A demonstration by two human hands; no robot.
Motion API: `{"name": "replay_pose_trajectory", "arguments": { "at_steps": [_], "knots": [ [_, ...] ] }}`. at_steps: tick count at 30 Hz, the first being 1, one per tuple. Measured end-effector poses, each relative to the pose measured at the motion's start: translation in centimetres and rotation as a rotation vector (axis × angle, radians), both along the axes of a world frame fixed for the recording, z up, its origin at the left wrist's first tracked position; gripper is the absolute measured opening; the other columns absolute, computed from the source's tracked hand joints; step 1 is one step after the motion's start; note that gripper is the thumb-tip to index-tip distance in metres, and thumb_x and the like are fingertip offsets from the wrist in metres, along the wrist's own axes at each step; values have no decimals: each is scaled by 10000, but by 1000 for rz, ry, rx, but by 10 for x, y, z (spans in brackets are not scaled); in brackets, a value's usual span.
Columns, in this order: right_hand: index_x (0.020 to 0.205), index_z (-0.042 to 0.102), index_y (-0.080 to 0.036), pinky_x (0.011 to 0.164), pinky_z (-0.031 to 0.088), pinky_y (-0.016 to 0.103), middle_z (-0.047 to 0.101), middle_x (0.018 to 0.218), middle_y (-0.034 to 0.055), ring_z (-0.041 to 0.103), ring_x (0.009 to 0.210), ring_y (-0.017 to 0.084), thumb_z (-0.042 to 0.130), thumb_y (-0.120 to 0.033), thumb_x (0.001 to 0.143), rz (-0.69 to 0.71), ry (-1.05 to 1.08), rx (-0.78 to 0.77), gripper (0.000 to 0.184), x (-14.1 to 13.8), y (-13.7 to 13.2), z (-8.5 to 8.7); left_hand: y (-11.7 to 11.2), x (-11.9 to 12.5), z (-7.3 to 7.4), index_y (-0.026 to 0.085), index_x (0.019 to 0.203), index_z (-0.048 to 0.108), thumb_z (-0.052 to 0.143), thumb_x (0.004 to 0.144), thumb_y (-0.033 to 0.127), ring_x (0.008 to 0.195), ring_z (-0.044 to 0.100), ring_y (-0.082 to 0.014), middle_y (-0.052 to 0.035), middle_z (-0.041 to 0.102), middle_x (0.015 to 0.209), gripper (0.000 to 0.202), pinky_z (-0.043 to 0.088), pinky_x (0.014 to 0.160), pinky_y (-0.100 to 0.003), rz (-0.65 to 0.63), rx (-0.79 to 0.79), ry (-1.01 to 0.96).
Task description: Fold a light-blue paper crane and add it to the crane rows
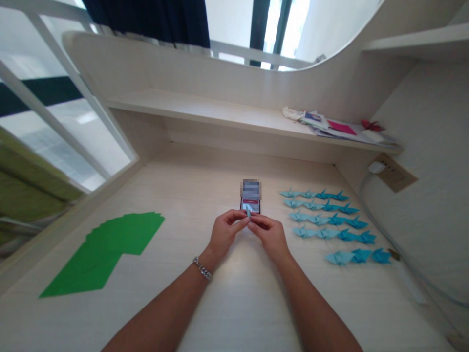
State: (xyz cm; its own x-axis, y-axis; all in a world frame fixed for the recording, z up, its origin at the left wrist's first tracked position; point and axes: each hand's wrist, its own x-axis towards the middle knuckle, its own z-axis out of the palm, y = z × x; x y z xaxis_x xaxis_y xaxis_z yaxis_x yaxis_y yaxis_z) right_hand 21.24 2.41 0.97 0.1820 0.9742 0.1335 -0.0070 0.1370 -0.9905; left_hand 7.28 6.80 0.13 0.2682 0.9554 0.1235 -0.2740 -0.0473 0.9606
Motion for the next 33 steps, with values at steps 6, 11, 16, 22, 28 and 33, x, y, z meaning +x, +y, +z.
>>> {"name": "replay_pose_trajectory", "arguments": {
  "at_steps": [6,11,16,22,28,33],
  "knots": [
    [892,733,-214,962,415,423,681,1065,75,608,1024,245,719,-304,683,17,-2,15,229,1,-1,1,-2,-1,5,144,799,677,721,670,255,928,621,-200,-92,682,970,176,456,896,-363,14,19,49],
    [872,737,-225,943,430,404,680,1059,75,611,1012,236,707,-318,698,4,-41,44,200,1,-1,2,-1,1,3,138,788,667,741,639,249,886,628,-187,-82,685,924,200,491,853,-350,22,-1,31],
    [835,734,-206,875,468,384,694,983,74,626,938,228,683,-296,713,-25,-71,44,160,4,1,-4,-2,1,3,140,766,660,753,620,239,847,634,-179,-68,683,898,199,502,833,-343,34,-5,52],
    [856,708,-168,779,502,365,710,850,64,640,783,209,671,-297,699,-56,-6,-43,207,4,3,-10,-1,-2,4,144,816,682,713,669,270,781,633,-175,-67,696,847,196,504,773,-313,71,17,163],
    [838,685,-160,680,513,324,694,776,51,626,703,191,685,-327,679,-103,-14,-49,230,1,3,-8,-2,1,1,146,838,687,687,701,292,778,629,-180,-73,693,850,201,499,748,-302,31,67,201],
    [816,684,-165,664,496,301,693,778,50,619,711,184,657,-339,710,-140,-85,-21,206,0,3,-7,-5,4,2,145,840,678,679,712,298,775,619,-171,-69,683,850,199,491,744,-287,-9,73,176]
  ]
}}
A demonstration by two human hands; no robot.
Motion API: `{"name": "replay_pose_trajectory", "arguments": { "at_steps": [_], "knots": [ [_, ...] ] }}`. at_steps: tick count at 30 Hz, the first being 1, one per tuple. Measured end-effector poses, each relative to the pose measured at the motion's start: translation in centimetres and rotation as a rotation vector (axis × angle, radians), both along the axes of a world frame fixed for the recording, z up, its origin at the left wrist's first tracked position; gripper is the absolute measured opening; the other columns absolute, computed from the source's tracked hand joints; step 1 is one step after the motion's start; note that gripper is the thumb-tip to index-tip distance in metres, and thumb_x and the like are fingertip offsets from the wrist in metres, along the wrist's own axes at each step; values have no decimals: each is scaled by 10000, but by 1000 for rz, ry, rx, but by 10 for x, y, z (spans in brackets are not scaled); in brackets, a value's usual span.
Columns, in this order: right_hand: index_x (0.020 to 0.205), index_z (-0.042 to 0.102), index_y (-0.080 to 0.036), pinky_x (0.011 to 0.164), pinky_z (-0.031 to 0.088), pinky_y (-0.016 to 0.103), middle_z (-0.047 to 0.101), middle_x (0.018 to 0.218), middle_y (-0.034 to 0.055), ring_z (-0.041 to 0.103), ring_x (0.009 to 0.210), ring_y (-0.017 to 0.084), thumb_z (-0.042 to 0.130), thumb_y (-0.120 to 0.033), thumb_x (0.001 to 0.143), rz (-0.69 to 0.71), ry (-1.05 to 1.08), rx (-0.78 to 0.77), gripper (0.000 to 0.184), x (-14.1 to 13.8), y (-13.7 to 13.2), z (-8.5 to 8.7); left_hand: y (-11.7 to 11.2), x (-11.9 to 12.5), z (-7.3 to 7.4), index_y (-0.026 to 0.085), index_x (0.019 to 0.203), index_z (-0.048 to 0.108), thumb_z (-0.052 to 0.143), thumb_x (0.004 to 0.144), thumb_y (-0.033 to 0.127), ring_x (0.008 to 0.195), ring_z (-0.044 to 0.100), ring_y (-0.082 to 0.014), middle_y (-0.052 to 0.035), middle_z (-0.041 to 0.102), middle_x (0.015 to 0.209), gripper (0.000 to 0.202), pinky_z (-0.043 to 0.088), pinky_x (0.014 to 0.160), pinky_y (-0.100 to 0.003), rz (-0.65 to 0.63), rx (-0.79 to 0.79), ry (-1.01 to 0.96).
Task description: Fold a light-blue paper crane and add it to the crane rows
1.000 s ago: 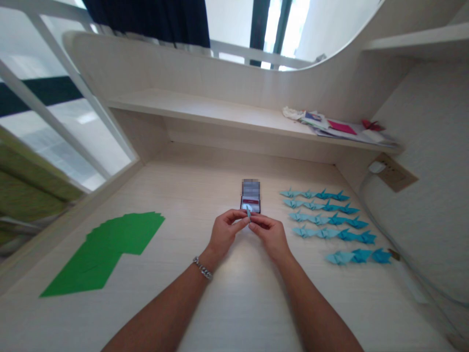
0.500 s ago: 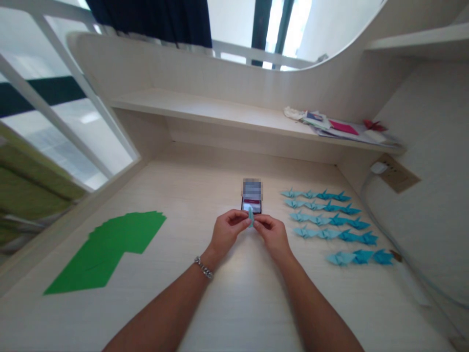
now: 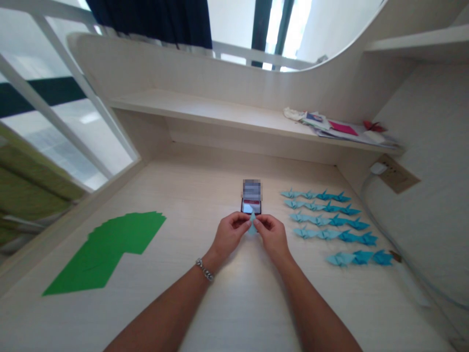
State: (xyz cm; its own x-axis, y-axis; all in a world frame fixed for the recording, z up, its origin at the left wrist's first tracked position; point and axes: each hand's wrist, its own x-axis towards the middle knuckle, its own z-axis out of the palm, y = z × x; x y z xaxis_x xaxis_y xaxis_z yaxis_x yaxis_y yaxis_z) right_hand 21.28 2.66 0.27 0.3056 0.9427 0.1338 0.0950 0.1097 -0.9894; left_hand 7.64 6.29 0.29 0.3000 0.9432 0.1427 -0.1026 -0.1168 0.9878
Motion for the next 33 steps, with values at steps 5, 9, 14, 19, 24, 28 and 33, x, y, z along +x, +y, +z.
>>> {"name": "replay_pose_trajectory", "arguments": {
  "at_steps": [5,9,14,19,24,28,33],
  "knots": [
    [801,676,-165,658,490,290,686,757,41,614,687,174,669,-326,700,13,10,-3,190,-2,-1,2,0,0,-2,146,838,675,670,721,321,765,612,-171,-64,678,829,210,484,729,-280,38,19,30],
    [811,671,-159,680,495,297,685,764,45,620,706,178,676,-320,693,-20,41,5,200,-4,-1,2,-1,1,-4,144,839,664,650,744,324,753,606,-167,-63,668,831,204,485,726,-283,10,44,48],
    [818,680,-160,674,498,304,690,777,50,617,708,182,661,-320,698,-42,12,3,201,-2,-1,1,-4,5,-3,145,852,647,639,755,325,782,604,-169,-65,657,846,204,484,750,-291,-6,44,10],
    [804,681,-166,654,498,294,686,757,42,613,687,177,653,-316,705,-19,-8,9,183,-2,-1,3,-7,5,0,156,877,653,630,759,334,790,604,-171,-63,664,857,214,476,751,-284,40,50,36],
    [788,680,-164,647,497,290,685,747,40,613,675,174,665,-309,691,-19,27,-1,175,-4,-1,2,-6,4,1,153,871,645,597,788,342,772,596,-164,-57,658,849,211,470,726,-272,27,84,67],
    [797,681,-159,649,498,292,688,761,45,614,678,175,669,-312,690,-34,46,-4,187,-5,-1,2,-6,4,-1,152,883,626,571,812,337,773,583,-159,-53,639,851,206,465,718,-270,1,94,72],
    [798,678,-157,657,498,294,689,767,47,614,687,177,672,-310,695,-41,49,0,185,-6,-2,2,-7,5,0,156,889,616,566,819,324,784,580,-160,-52,631,858,189,462,729,-272,2,103,56]
  ]
}}
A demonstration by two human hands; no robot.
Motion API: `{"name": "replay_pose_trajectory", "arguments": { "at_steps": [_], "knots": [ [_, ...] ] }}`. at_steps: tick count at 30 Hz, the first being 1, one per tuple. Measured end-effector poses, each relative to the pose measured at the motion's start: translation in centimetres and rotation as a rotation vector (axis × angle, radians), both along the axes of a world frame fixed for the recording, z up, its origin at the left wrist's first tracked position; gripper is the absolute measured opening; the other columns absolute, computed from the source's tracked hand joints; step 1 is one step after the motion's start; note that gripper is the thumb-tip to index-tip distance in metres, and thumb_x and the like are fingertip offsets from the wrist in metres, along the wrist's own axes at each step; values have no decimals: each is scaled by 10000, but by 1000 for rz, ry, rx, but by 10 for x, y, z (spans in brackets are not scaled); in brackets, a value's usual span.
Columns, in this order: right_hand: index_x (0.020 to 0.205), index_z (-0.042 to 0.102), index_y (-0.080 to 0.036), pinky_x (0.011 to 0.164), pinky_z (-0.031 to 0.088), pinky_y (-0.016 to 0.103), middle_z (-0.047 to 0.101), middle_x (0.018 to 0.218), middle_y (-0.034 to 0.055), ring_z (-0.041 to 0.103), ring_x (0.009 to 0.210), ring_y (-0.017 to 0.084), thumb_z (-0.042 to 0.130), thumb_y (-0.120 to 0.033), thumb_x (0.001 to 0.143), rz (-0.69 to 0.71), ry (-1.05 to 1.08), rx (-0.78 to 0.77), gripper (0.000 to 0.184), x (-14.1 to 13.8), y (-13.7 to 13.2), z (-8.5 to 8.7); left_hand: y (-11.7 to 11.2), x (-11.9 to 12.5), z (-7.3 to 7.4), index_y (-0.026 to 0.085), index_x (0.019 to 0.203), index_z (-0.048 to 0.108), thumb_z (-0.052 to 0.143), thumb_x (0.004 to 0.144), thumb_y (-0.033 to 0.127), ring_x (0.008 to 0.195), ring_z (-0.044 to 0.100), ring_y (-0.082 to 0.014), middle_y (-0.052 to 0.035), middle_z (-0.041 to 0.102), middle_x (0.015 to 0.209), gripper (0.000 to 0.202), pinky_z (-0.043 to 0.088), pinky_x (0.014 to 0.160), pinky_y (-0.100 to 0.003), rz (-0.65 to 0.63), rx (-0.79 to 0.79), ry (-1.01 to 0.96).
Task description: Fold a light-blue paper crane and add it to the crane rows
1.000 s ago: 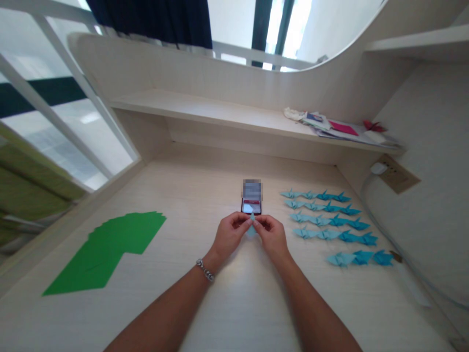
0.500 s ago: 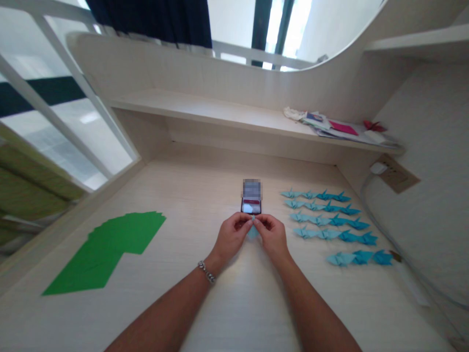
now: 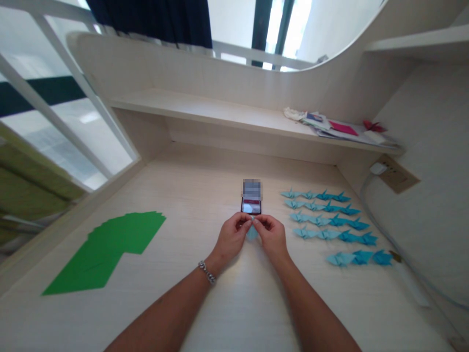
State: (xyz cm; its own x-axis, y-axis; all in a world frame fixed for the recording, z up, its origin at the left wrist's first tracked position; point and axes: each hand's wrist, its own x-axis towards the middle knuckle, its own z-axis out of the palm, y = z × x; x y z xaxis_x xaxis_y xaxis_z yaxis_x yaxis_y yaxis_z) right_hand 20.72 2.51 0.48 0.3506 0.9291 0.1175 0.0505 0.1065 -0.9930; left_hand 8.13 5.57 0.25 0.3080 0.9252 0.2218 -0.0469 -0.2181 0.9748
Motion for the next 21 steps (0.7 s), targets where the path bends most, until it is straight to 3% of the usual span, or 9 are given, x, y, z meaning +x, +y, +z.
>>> {"name": "replay_pose_trajectory", "arguments": {
  "at_steps": [6,12,21],
  "knots": [
    [816,650,-157,667,490,285,666,768,39,603,694,164,661,-283,710,15,16,24,165,-1,0,-1,0,2,0,159,978,613,564,825,292,862,592,-175,-74,635,934,208,458,794,-294,-6,9,-52],
    [858,588,-169,665,482,275,633,781,18,597,698,150,691,-262,674,10,91,48,230,-1,1,-1,-1,1,-3,162,1068,571,565,826,261,779,583,-155,-55,608,859,262,464,705,-270,-31,-27,-56],
    [746,540,-181,617,450,256,588,697,-11,552,634,130,690,-241,668,21,94,55,179,2,1,0,-4,3,-3,164,969,543,607,792,236,799,588,-148,-44,592,870,201,466,727,-268,-12,-51,-105]
  ]
}}
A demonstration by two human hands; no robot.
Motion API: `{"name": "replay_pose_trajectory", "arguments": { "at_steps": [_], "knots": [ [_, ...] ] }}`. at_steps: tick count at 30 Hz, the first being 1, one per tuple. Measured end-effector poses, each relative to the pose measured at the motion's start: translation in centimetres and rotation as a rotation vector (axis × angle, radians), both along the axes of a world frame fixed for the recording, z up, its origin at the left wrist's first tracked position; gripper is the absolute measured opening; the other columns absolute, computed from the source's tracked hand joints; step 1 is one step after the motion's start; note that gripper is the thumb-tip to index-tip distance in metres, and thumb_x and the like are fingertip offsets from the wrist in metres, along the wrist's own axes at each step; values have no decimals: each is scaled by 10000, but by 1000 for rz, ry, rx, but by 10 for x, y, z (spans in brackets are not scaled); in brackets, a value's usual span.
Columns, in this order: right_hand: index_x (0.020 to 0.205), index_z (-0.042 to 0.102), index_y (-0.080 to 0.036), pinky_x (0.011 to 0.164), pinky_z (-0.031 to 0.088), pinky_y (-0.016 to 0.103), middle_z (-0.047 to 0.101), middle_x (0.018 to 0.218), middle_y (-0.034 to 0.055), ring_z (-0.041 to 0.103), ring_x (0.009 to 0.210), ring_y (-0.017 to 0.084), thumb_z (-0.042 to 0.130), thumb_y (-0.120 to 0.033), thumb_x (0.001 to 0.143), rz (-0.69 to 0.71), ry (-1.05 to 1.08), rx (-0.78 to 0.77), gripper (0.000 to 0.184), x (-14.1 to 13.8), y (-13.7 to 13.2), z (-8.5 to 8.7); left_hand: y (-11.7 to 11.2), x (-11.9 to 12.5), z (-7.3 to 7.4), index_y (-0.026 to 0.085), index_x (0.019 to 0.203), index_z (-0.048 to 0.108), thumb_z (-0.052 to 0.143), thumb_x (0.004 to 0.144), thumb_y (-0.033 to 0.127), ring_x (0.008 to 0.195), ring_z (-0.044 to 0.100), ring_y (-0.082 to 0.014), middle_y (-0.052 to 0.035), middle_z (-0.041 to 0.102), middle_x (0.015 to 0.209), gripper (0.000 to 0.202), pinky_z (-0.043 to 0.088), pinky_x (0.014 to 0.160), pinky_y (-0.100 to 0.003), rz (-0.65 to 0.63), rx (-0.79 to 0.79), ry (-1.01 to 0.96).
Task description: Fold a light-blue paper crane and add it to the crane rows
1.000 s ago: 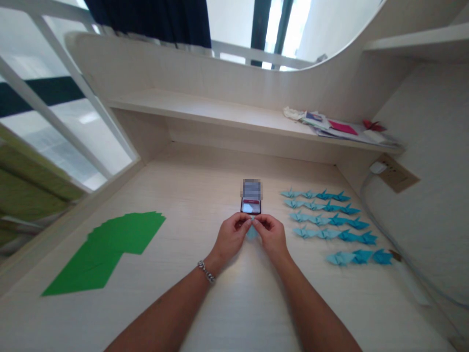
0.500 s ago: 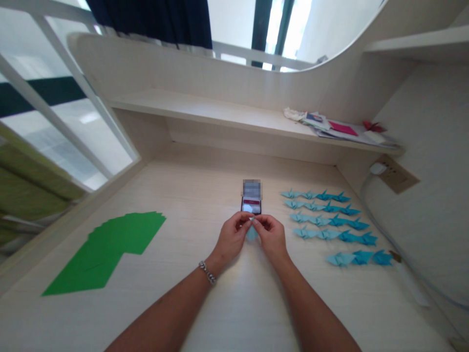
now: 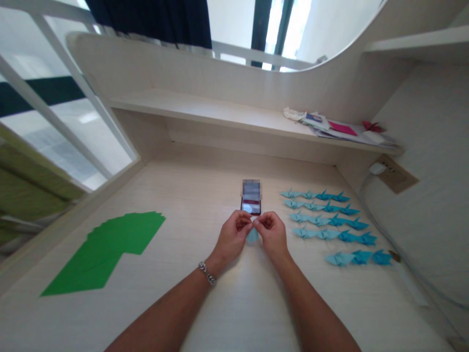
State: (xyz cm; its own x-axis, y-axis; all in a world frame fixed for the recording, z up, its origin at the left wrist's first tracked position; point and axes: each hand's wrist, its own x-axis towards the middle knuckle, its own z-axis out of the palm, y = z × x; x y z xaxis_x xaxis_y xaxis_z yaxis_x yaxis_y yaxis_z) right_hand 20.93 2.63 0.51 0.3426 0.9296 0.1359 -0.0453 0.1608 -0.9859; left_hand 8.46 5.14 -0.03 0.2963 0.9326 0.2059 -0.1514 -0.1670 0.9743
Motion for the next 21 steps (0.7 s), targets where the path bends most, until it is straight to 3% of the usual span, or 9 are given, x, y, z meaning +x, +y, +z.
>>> {"name": "replay_pose_trajectory", "arguments": {
  "at_steps": [4,9,12,15,18,21],
  "knots": [
    [837,544,-191,616,452,255,592,716,-15,565,654,137,699,-250,657,77,43,-16,244,3,1,0,-1,0,-1,163,919,528,611,783,214,793,582,-140,-36,581,865,168,461,724,-257,-25,-3,9],
    [745,551,-183,592,438,242,581,685,-15,539,619,123,701,-235,660,30,-4,-10,180,3,1,0,-1,-1,0,164,901,512,609,785,207,766,573,-126,-23,571,834,157,450,697,-239,-63,-8,1],
    [878,564,-191,611,451,248,611,712,-10,567,642,131,707,-253,659,39,52,-11,268,1,2,-1,0,-2,1,165,888,505,618,777,212,737,567,-117,-13,566,814,165,449,677,-232,-38,-11,-26],
    [1006,565,-189,612,461,257,639,737,3,589,653,143,716,-295,647,141,96,-82,405,1,3,-4,4,-4,0,168,889,500,634,759,212,715,572,-116,-6,576,790,192,454,664,-233,14,-23,-46],
    [848,630,-155,574,452,255,638,689,15,575,602,140,704,-336,651,209,39,-179,278,3,3,-10,9,-5,-2,163,901,517,665,722,211,700,584,-120,-11,600,777,237,458,655,-233,105,-54,-53],
    [739,644,-146,561,443,255,635,651,21,563,583,141,668,-338,685,196,-69,-204,201,6,3,-11,12,-6,-2,150,953,570,680,702,236,669,589,-125,-18,625,740,287,459,629,-232,98,-114,-46]
  ]
}}
